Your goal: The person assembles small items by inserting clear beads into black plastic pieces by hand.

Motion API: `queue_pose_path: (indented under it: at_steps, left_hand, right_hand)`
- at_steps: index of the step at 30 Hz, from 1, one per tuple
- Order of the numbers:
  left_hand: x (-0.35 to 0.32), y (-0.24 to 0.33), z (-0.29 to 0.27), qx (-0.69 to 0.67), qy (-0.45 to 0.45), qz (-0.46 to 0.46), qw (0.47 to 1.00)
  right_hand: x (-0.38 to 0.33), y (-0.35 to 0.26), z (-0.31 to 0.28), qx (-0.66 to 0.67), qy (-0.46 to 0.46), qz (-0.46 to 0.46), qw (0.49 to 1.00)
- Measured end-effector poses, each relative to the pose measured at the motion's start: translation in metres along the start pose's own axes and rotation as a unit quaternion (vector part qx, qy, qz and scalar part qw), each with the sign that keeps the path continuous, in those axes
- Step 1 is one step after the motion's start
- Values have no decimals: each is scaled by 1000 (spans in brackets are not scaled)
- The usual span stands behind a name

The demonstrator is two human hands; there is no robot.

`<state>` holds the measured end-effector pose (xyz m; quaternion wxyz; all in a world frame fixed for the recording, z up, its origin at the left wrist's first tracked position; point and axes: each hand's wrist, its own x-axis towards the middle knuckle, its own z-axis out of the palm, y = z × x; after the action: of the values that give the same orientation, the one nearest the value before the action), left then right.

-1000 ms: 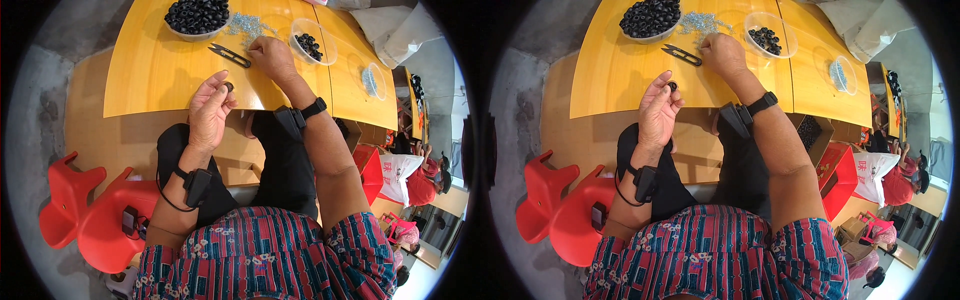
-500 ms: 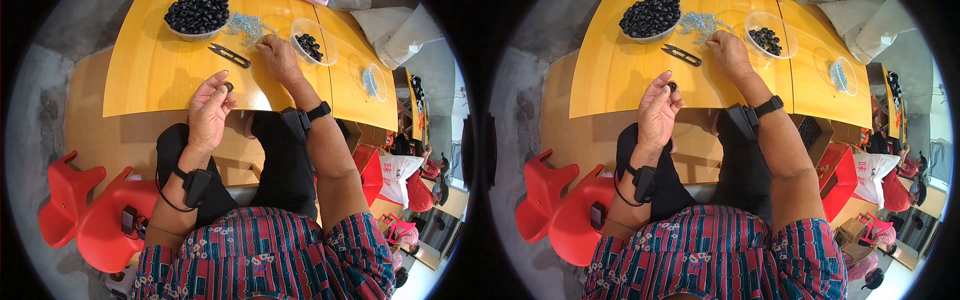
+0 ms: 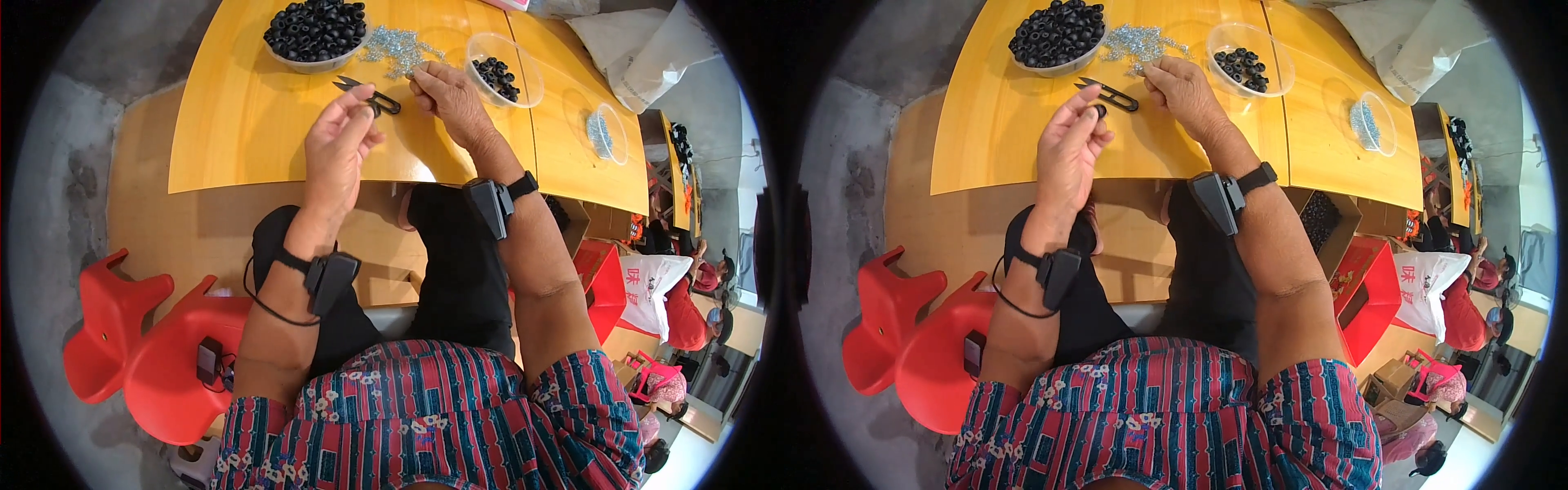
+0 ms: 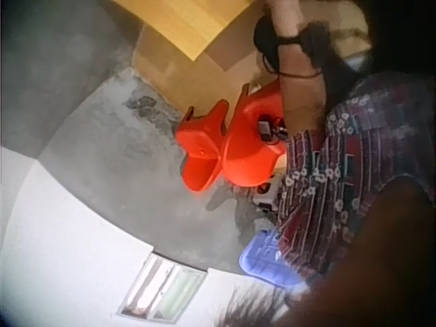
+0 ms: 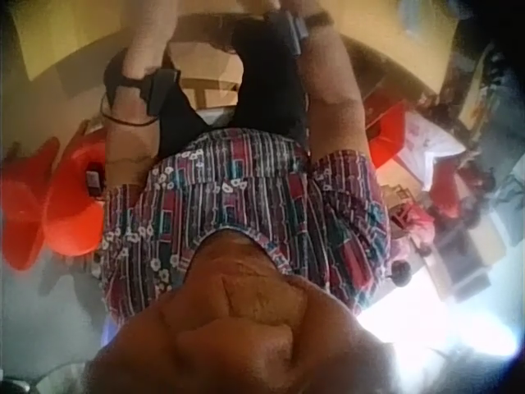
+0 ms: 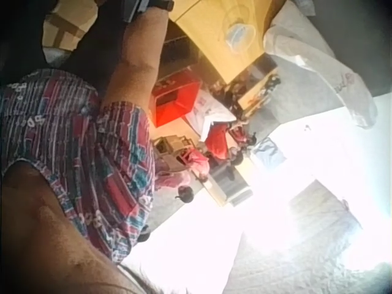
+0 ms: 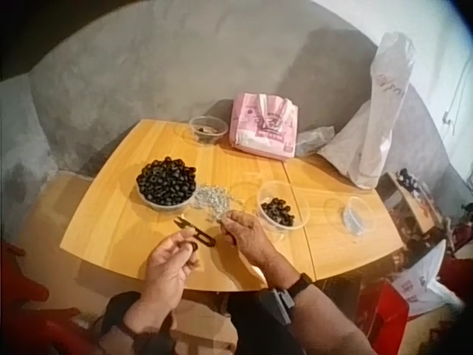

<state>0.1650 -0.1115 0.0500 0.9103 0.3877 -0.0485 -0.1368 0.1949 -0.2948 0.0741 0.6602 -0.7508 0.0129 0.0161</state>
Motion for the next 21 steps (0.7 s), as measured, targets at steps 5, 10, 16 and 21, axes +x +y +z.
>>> queue_pose_path:
  at_steps: [5, 10, 16, 21]
  left_hand:
    - [32, 1, 8, 103, -7, 43, 994]
    - [46, -6, 15, 157, 21, 27, 987]
    - [51, -15, 12, 157, 37, 41, 986]
    - [53, -13, 10, 152, 38, 40, 987]
  right_hand:
    - [0, -14, 7, 13, -21, -21, 999]
    - [0, -19, 10, -10, -11, -30, 999]
    - [3, -13, 13, -19, 8, -11, 1000]
    - [4, -10, 13, -15, 3, 25, 1000]
